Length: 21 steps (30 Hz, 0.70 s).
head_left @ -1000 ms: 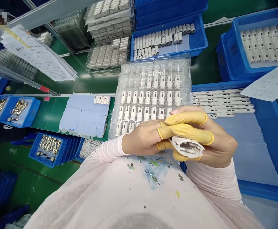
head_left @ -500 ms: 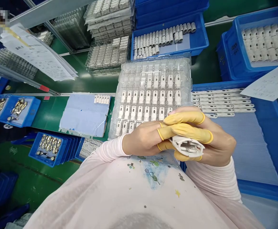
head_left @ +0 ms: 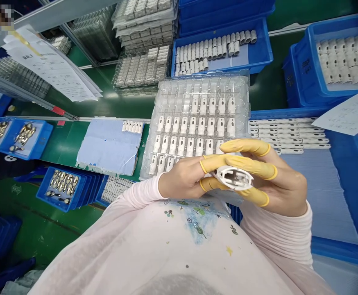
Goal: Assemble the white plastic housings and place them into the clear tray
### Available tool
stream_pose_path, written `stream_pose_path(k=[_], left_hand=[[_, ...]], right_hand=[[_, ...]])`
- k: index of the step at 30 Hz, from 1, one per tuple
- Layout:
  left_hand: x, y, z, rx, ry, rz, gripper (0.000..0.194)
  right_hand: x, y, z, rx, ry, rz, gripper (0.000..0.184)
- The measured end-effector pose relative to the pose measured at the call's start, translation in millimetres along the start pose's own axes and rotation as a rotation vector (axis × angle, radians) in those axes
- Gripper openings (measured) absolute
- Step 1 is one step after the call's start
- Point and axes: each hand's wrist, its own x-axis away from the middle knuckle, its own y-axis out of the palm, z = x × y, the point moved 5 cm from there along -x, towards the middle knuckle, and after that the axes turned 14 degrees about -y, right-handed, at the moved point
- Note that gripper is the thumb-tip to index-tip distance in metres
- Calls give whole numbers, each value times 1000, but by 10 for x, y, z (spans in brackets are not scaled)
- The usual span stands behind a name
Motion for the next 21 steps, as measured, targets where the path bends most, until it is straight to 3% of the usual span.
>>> stream_pose_path(k=[2, 4, 7, 10, 14, 17, 21], left_hand=[[2, 10, -10, 32, -20, -6, 54], [-5, -14, -22, 52, -44, 64, 55], [-31, -90, -83, 63, -139, 202, 46], [-76, -155, -184, 149, -288, 223, 38], [-132, -135, -264, 488, -491, 67, 44], [-127, -37, -284, 758, -725, -65, 50], [-110, 92, -288, 994, -936, -163, 60]], right_hand=[[-10, -3, -12, 27, -31, 6, 60], [-8, -3, -6, 66, -26, 50, 61], [47, -39, 34, 144, 62, 230, 61], [128, -62, 77, 156, 166, 384, 51], [178, -33, 132, 79, 265, 446, 31], [191, -4, 186, -33, 375, 554, 15], [155, 71, 238, -217, 566, 726, 25]])
